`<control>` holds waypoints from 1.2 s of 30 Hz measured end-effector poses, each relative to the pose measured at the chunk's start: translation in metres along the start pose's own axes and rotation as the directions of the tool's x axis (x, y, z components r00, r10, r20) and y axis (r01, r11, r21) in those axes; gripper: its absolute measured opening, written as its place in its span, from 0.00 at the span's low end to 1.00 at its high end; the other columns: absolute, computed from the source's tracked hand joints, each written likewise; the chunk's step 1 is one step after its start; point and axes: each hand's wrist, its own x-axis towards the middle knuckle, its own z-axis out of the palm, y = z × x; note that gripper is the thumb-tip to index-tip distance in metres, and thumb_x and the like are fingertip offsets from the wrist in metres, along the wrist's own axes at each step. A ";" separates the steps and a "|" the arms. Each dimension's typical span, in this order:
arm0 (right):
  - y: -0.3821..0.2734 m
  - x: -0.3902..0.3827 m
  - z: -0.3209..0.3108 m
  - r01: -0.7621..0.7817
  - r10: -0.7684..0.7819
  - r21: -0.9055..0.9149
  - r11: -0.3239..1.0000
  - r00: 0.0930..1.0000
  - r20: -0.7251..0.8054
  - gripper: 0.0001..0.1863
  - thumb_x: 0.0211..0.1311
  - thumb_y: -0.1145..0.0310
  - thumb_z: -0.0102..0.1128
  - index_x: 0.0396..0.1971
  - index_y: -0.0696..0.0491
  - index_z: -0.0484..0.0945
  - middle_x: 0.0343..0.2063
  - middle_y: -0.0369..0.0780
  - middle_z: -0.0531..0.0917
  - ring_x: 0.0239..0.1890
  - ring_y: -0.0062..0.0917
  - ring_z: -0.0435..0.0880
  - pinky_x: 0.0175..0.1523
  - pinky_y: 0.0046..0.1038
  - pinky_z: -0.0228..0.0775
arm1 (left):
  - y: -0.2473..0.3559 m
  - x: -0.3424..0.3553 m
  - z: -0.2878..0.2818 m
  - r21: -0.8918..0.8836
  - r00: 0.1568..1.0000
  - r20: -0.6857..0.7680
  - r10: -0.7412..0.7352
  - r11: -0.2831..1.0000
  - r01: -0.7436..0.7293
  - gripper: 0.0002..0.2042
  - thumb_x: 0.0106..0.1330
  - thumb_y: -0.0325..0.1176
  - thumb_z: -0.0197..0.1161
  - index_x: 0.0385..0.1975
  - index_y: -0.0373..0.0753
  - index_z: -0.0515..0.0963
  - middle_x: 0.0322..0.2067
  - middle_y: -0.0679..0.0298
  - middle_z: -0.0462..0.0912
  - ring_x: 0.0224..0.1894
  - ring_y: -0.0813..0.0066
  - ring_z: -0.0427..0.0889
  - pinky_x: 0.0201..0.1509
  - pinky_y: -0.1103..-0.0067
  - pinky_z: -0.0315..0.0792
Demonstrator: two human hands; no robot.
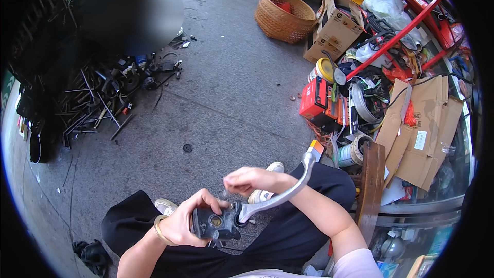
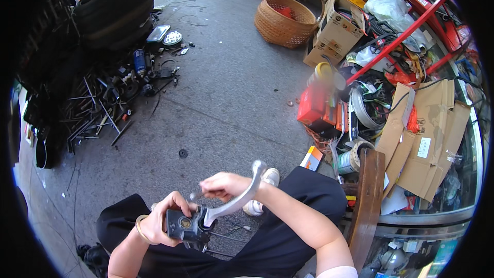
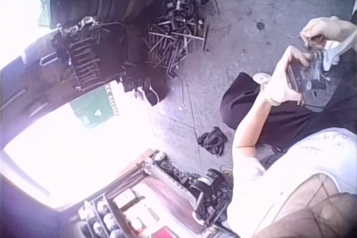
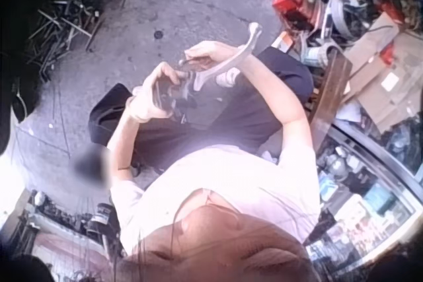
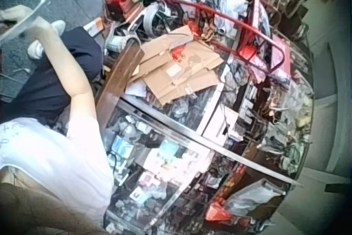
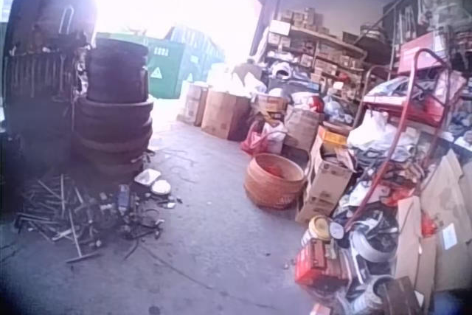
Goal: The person sits on the floor and uses a screwdriver and wrench to adjust a small mechanical part. They repeatedly tighten and loosen screws, inspect the part, and occasionally reach for tools from a nearby pile.
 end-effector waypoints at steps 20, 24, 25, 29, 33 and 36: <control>0.014 -0.036 0.063 0.024 -0.765 -0.862 0.506 0.474 -0.436 0.06 0.57 0.72 0.55 0.24 0.57 0.72 0.09 0.37 0.73 0.11 0.20 0.74 0.16 0.20 0.61 | -0.022 0.012 0.007 0.607 0.769 -0.545 0.335 0.790 0.085 0.25 0.32 0.28 0.67 0.34 0.35 0.65 0.41 0.51 0.71 0.41 0.57 0.72 0.47 0.71 0.65; 0.020 -0.029 0.063 0.035 -0.777 -0.861 0.508 0.451 -0.440 0.07 0.58 0.70 0.54 0.25 0.57 0.71 0.10 0.38 0.74 0.12 0.24 0.76 0.16 0.23 0.62 | -0.025 0.013 0.009 0.651 0.751 -0.537 0.384 0.755 0.078 0.25 0.31 0.27 0.66 0.34 0.35 0.66 0.40 0.52 0.71 0.42 0.58 0.71 0.48 0.71 0.64; 0.020 -0.027 0.065 0.044 -0.783 -0.860 0.508 0.440 -0.440 0.07 0.58 0.70 0.53 0.25 0.56 0.70 0.09 0.39 0.73 0.11 0.27 0.76 0.16 0.25 0.61 | -0.027 0.012 0.009 0.684 0.746 -0.523 0.412 0.725 0.079 0.25 0.31 0.27 0.66 0.34 0.36 0.66 0.40 0.52 0.71 0.42 0.58 0.70 0.48 0.71 0.63; 0.021 -0.023 0.065 0.026 -0.715 -0.811 0.585 0.489 -0.500 0.07 0.59 0.69 0.52 0.25 0.57 0.71 0.10 0.38 0.73 0.11 0.24 0.75 0.16 0.24 0.61 | -0.025 0.013 0.010 0.776 0.733 -0.498 0.463 0.616 0.138 0.25 0.31 0.24 0.65 0.35 0.37 0.64 0.41 0.53 0.72 0.41 0.64 0.75 0.46 0.76 0.67; 0.014 -0.023 0.066 0.019 -0.621 -0.722 0.691 0.527 -0.580 0.07 0.60 0.70 0.52 0.26 0.58 0.71 0.10 0.36 0.72 0.11 0.19 0.73 0.17 0.21 0.61 | -0.027 0.013 0.011 0.761 0.710 -0.540 0.451 0.623 0.182 0.25 0.31 0.24 0.65 0.34 0.37 0.65 0.41 0.53 0.72 0.40 0.64 0.75 0.45 0.76 0.68; 0.022 -0.019 0.066 -0.007 -0.701 -0.816 0.578 0.507 -0.501 0.08 0.59 0.70 0.52 0.25 0.58 0.71 0.10 0.37 0.72 0.12 0.20 0.74 0.18 0.21 0.61 | -0.029 0.013 0.011 0.730 0.710 -0.561 0.426 0.659 0.181 0.25 0.31 0.25 0.66 0.34 0.38 0.65 0.41 0.54 0.72 0.40 0.64 0.75 0.45 0.75 0.68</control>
